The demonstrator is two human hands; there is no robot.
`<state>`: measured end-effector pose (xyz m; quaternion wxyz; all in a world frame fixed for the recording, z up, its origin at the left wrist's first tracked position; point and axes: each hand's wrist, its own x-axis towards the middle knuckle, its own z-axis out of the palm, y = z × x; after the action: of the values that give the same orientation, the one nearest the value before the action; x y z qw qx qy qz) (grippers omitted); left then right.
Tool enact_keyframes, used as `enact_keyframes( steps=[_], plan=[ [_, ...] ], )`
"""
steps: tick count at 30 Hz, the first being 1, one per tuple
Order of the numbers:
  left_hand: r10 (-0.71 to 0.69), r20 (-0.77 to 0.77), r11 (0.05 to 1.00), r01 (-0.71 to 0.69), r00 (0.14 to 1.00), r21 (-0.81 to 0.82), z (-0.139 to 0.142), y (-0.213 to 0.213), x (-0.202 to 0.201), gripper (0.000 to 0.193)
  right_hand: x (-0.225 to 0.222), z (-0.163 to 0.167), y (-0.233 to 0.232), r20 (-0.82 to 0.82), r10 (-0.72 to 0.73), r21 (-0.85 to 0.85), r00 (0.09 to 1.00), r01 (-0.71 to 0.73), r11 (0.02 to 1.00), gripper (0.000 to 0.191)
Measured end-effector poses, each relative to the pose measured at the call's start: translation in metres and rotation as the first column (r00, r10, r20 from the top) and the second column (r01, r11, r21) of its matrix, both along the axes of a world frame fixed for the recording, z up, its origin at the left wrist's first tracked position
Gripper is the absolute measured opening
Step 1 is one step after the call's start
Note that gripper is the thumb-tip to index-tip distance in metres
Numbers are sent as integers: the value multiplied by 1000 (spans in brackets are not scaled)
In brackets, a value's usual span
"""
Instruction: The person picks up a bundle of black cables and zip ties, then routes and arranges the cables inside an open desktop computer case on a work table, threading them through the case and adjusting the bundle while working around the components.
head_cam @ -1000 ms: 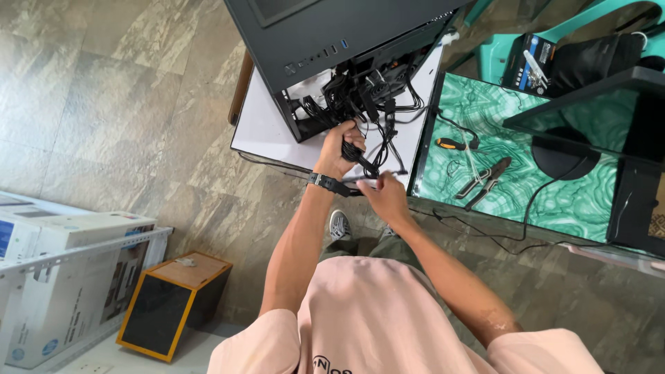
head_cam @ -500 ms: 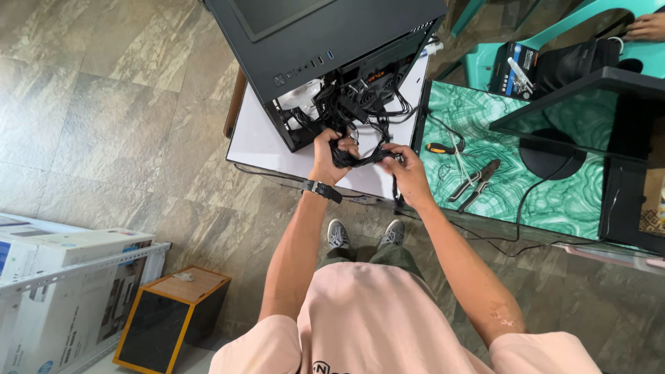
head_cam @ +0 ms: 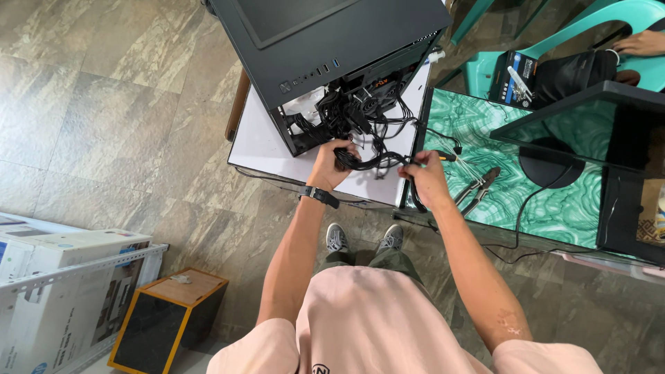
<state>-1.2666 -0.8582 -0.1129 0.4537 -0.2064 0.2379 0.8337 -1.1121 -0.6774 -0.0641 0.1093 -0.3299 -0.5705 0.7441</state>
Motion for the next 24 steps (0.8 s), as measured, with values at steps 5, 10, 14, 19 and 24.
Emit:
enact_keyframes(
  steps=[5, 10, 14, 19, 24],
  plan=[
    [46, 179, 982, -78, 983, 172, 2, 9, 2, 10, 11, -2, -20, 121, 227, -119, 966, -212, 970, 15],
    [88, 234, 963, -143, 968, 230, 6, 17, -3, 14, 13, -2, -41, 122, 547, -384, 828, -469, 795, 30],
    [72, 260, 964, -134, 963, 230, 8, 17, -4, 15, -5, -12, -59, 211, 590, -262, 779, -536, 802, 26],
    [19, 192, 985, -51, 981, 164, 16, 9, -8, 13, -48, -3, -70, -202, 312, -407, 928, -369, 836, 24],
    [-69, -40, 993, 65, 997, -96, 19, 0, -5, 9, -66, 13, -66, -298, -31, -556, 954, -147, 818, 33]
  ],
)
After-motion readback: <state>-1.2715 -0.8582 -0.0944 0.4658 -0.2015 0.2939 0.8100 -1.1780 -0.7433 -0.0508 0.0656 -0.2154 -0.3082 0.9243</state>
